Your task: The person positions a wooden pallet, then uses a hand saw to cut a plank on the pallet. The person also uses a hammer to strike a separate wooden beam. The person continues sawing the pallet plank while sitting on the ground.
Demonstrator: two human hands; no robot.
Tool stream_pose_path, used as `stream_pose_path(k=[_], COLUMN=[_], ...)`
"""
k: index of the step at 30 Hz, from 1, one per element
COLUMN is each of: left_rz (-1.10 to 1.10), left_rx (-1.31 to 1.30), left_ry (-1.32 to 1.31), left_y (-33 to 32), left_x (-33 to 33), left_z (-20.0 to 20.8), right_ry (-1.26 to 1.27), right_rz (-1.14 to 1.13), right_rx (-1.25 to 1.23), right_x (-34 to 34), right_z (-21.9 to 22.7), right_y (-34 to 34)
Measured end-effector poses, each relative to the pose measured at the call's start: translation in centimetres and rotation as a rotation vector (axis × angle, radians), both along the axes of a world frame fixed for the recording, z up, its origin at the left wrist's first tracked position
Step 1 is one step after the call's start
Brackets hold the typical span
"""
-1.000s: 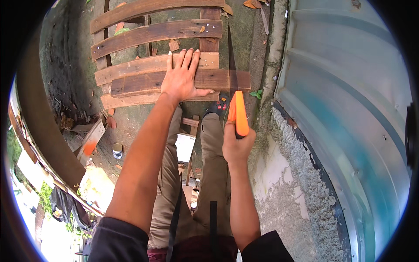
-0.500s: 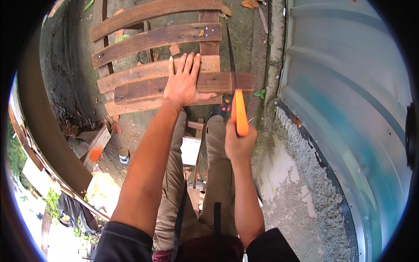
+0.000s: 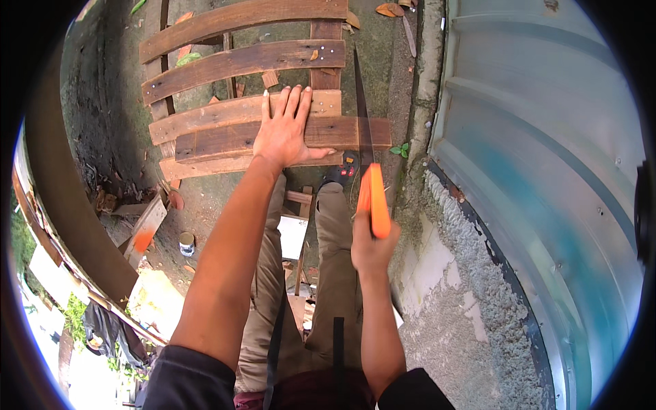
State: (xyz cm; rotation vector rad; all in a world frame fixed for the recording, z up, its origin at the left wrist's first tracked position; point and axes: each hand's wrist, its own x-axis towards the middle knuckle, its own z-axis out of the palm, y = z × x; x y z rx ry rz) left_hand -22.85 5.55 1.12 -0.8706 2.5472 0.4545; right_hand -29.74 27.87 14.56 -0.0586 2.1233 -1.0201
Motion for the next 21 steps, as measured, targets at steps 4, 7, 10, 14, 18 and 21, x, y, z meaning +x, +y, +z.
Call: stream_pose_path(k=[4, 7, 10, 14, 18, 21], left_rz=[0.001, 0.010, 0.018, 0.030, 0.015, 0.007], left_rx=[0.056, 0.066, 0.055, 0.051, 0.049, 0.050], left_ry=[-0.016, -0.002, 0.016, 0.058, 0.005, 0.008], left_y=[-0.2, -0.3, -0.2, 0.0, -0.1, -0.1], left_x=[-0.2, -0.2, 0.1, 0.6, 0.3, 0.1], left_z=[0.6, 0.6, 0.2, -0.1, -0.2, 0.5], right_ry=[-0.043, -0.078, -0.159, -0.041, -0.148, 0.020], right_rz=[-0.005, -0.061, -0.116, -0.015, 0.007, 0.181], right_rx=[-0.032, -0.069, -0.041, 0.031, 0.065, 0.058], right_x=[3.8, 2.1, -2.9, -1.6, 3.6, 3.0], right_z=[8.1, 6.8, -0.6, -1.0, 8.9, 9.3], right_y=[6.6, 6.1, -1.6, -0.6, 7.7, 6.8])
